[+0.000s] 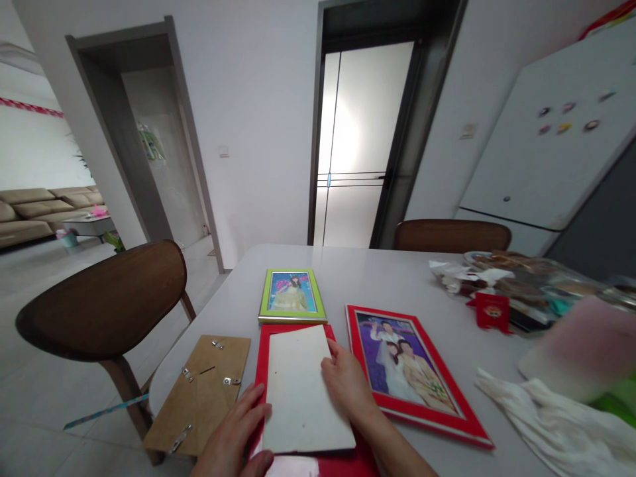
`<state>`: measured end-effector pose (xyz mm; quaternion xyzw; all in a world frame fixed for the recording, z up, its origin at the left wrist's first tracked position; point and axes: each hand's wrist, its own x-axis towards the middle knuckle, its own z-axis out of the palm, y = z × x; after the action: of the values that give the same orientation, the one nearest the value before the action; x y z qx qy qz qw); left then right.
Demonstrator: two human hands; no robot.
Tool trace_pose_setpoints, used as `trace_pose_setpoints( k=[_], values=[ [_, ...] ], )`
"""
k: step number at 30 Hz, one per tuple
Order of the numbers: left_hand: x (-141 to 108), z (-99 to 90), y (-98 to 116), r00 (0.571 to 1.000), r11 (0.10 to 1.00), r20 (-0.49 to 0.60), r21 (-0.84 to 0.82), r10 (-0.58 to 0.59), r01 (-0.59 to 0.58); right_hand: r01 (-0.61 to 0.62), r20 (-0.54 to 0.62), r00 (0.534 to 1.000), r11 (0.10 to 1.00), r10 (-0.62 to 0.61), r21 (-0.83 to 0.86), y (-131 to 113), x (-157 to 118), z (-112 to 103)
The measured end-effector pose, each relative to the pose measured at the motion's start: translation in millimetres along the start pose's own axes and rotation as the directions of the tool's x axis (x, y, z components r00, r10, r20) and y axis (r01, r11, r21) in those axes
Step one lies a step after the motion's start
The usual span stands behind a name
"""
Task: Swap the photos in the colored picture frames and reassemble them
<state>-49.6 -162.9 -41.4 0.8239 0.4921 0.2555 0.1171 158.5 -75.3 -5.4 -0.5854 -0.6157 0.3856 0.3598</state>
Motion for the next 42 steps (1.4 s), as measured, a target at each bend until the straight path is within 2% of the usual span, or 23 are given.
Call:
trace_pose_setpoints(
  k=[3, 6, 9, 11, 14, 16, 18, 20, 22, 24, 26, 29, 32, 35, 37, 39, 42],
  values=[
    [4, -5.1, 7, 0.999, 1.0, 0.039, 0.019, -0.023, 0.022, 0.118, -0.017, 0.991, 0.939, -0.131, -0.322, -1, 1, -1],
    [5, -7.5, 9, 0.998, 0.998, 0.053, 0.061, -0.024, 0.021, 0.094, -0.037, 0.989, 0.789, -0.146, -0.607, 1, -2, 0],
    [-6, -11.5, -1, 0.998, 0.993, 0.037, 0.101, 0.049, -0.052, 0.074, -0.06, 0.984, 0.684, -0.17, -0.725, 3, -4, 1],
    [-20, -18.4, -17, 0.998, 0.987, 0.018, 0.146, 0.06, -0.062, 0.093, -0.063, 0.978, 0.689, -0.197, -0.719, 2, -7, 1],
    [-45, -32.7, -51, 0.992, 0.949, -0.073, 0.291, -0.102, 0.119, 0.19, 0.0, 0.97, 0.763, -0.242, -0.617, -5, -17, 8],
    [-59, -40.4, -74, 0.976, 0.901, -0.142, 0.38, -0.167, 0.21, 0.299, 0.114, 0.953, 0.809, -0.281, -0.505, -16, -30, 21],
    [-68, -44.4, -90, 0.973, 0.873, -0.198, 0.445, -0.122, 0.201, 0.403, 0.241, 0.913, 0.824, -0.329, -0.4, -29, -44, 40],
    [-73, -45.7, -95, 0.966, 0.856, -0.257, 0.492, -0.029, 0.157, 0.459, 0.31, 0.879, 0.818, -0.362, -0.346, -42, -56, 61],
    [-74, -47.4, -89, 0.952, 0.847, -0.302, 0.516, 0.043, 0.126, 0.467, 0.321, 0.872, 0.823, -0.369, -0.322, -53, -63, 77],
    [-70, -51.5, -73, 0.94, 0.847, -0.33, 0.52, 0.085, 0.106, 0.465, 0.309, 0.873, 0.837, -0.378, -0.288, -62, -66, 85],
    [-62, -56.5, -55, 0.93, 0.85, -0.351, 0.519, 0.108, 0.097, 0.469, 0.304, 0.868, 0.851, -0.394, -0.237, -67, -67, 82],
    [-46, -56.8, -29, 0.921, 0.849, -0.356, 0.525, 0.155, 0.06, 0.447, 0.302, 0.875, 0.871, -0.378, -0.206, -63, -69, 63],
    [-29, -38.0, -10, 0.94, 0.841, -0.272, 0.54, 0.207, -0.029, 0.345, 0.267, 0.924, 0.9, -0.275, -0.268, -45, -71, 35],
    [-16, -5.4, 3, 0.941, 0.825, -0.194, 0.551, 0.277, -0.129, 0.222, 0.232, 0.962, 0.902, -0.141, -0.37, -24, -73, 10],
    [-10, 14.3, 9, 0.943, 0.829, -0.185, 0.543, 0.276, -0.136, 0.168, 0.206, 0.975, 0.878, -0.081, -0.448, -13, -74, -1],
    [-6, 25.7, 12, 0.955, 0.844, -0.157, 0.518, 0.251, -0.137, 0.162, 0.183, 0.98, 0.844, -0.077, -0.512, -8, -74, -6],
    [-3, 25.3, 12, 0.974, 0.87, -0.065, 0.467, 0.215, -0.16, 0.193, 0.161, 0.979, 0.797, -0.121, -0.573, -7, -71, -5]
  ],
)
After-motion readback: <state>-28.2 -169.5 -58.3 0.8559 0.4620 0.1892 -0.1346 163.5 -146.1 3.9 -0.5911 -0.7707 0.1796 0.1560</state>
